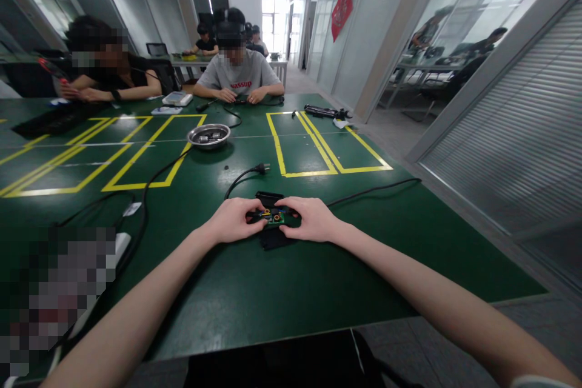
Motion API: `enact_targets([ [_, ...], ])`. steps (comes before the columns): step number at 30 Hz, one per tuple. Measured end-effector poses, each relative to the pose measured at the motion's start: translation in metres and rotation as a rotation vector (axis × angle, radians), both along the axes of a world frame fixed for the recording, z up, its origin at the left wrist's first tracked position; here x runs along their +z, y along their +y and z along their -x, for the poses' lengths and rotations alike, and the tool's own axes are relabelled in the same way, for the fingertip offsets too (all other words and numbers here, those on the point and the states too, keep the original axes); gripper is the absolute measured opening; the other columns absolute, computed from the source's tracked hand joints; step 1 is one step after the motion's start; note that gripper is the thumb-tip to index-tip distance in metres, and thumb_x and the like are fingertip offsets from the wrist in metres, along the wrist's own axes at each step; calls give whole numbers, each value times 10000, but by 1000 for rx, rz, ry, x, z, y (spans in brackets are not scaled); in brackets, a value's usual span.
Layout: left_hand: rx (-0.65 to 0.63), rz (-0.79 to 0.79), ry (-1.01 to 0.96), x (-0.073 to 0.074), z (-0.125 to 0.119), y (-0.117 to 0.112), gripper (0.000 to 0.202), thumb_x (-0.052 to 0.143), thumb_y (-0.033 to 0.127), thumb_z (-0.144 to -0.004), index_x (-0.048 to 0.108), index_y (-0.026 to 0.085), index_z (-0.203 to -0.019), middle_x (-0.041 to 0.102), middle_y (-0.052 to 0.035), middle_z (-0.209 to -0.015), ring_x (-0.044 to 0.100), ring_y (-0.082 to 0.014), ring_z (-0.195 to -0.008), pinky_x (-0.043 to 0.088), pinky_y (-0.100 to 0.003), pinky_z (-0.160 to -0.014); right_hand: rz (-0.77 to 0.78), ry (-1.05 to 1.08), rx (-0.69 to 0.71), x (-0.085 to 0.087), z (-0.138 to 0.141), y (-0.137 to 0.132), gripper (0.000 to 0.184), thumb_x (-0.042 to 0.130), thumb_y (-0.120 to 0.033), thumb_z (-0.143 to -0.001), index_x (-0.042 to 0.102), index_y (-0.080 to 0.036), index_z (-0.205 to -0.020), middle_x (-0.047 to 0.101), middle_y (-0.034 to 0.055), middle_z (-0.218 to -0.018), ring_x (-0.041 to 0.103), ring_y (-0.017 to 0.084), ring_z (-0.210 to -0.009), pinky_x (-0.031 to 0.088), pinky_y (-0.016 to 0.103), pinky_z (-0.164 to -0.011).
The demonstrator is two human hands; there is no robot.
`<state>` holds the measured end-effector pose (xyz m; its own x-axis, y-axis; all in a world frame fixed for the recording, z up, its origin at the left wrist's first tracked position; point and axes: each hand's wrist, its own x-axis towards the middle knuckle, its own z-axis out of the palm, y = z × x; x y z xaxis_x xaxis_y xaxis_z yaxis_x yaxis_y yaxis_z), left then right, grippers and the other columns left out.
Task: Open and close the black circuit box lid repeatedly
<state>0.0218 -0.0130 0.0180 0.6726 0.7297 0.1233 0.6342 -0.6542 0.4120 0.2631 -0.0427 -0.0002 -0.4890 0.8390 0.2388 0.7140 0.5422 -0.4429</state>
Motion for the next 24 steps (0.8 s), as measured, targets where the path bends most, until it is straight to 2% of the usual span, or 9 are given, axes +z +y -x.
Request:
enact_targets([
  [5, 7, 27, 14, 1, 0, 0, 212, 629, 369, -849, 695, 206, -968, 708, 2, -736, 614, -150, -606, 394, -236, -597, 28, -38, -25, 2, 0, -1, 425, 738, -356, -771, 657, -208, -1160, 769, 59, -1070, 725, 222, -815, 516, 320, -721],
  [11, 6, 57, -19, 1, 2, 0, 232, 619, 349, -857, 672, 210, -1035, 662, 33, -684, 599, -144, -588, 384, -233, -585, 0, -25, 1, -2, 0, 0, 453, 720, -324, -771, 665, -213, -1208, 749, 74, -1177, 727, 239, -956, 531, 342, -826],
  [14, -9, 55, -43, 0, 3, 0, 261, 613, 339, -869, 672, 213, -1091, 652, 38, -675, 590, -140, -582, 388, -231, -584, 8, -53, -4, -1, 0, 0, 439, 720, -318, -768, 666, -205, -1188, 756, 75, -1145, 724, 248, -944, 526, 343, -806],
  [17, -34, 54, -64, 1, 4, 0, 264, 620, 342, -879, 702, 212, -1094, 697, 16, -732, 609, -141, -607, 415, -232, -606, 19, -63, -15, 2, 2, -2, 398, 719, -314, -770, 668, -212, -1152, 759, 64, -1091, 717, 227, -867, 510, 322, -757],
  [21, -43, 68, -75, 1, 5, 1, 237, 638, 350, -877, 742, 195, -1024, 767, -35, -880, 670, -162, -697, 447, -235, -635, 11, -54, -55, 2, 5, -3, 356, 722, -325, -782, 672, -221, -1118, 753, 57, -1074, 711, 226, -875, 497, 314, -748],
  [24, -49, 83, -51, 2, 6, 3, 241, 625, 345, -888, 759, 186, -1009, 776, -39, -861, 663, -156, -662, 438, -232, -614, 3, -43, -83, 0, 7, -3, 325, 724, -344, -796, 674, -224, -1094, 754, 53, -1069, 713, 232, -902, 494, 317, -760],
])
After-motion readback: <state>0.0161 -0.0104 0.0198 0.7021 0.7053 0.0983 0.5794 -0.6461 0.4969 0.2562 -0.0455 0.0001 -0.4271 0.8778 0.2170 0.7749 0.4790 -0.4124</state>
